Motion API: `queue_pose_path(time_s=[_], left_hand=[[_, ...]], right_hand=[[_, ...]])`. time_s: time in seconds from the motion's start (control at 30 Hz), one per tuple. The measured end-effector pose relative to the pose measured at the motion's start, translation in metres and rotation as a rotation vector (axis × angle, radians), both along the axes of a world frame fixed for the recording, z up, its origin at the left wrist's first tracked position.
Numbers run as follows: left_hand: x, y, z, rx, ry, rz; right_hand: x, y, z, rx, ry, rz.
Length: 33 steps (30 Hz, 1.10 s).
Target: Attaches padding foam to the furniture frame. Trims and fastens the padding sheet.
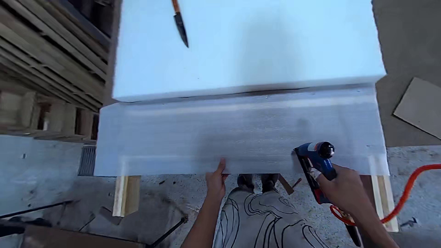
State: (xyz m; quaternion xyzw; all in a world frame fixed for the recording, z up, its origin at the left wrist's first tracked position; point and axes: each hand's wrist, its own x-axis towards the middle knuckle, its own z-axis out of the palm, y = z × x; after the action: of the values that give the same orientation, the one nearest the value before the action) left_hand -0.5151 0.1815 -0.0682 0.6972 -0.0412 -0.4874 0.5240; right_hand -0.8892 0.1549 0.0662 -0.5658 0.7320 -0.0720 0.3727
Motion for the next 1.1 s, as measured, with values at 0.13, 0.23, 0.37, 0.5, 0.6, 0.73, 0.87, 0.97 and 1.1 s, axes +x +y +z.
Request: queue_pose_path(time_s=[0.13,0.23,0.37,0.5,0.6,0.73,0.87,0.97,1.1], left_hand=[[0.01,-0.003,0.004,-0.013,0.028,-0.069],[0.04,0.005,0.0,-0.006,0.106,-0.022],[0.13,0.026,0.002,-0.071,0.139,0.07],[0.228,0.051,0.015,-0.127,0.041,-0.085],[0.255,0.053,0.003,-0.163,0.133,-0.211],[0.274,0.048,0.004,-0.119,0.236,-0.3],[0.311,0.054,0.008,-0.088,0.309,-0.237],[0.343,0.063,-0.004,-0.127,0.251,-0.208],[0.353,0.069,-0.004,-0.3,0.128,-0.215]], right_hand=[[0.047,-0.009,0.005,-0.064,0.073,0.125],[0.102,-0.013,0.008,-0.11,0.062,0.222],[0.175,-0.025,0.006,-0.022,0.104,0.304],[0.256,-0.026,0.026,-0.085,0.132,0.344],[0.344,-0.037,0.021,-0.013,0.069,0.366],[0.424,-0.038,0.024,0.08,0.169,0.37],[0.491,-0.04,0.036,-0.012,0.156,0.451],[0.54,-0.048,0.023,0.035,0.159,0.545],[0.592,-0.053,0.038,-0.032,0.193,0.663]])
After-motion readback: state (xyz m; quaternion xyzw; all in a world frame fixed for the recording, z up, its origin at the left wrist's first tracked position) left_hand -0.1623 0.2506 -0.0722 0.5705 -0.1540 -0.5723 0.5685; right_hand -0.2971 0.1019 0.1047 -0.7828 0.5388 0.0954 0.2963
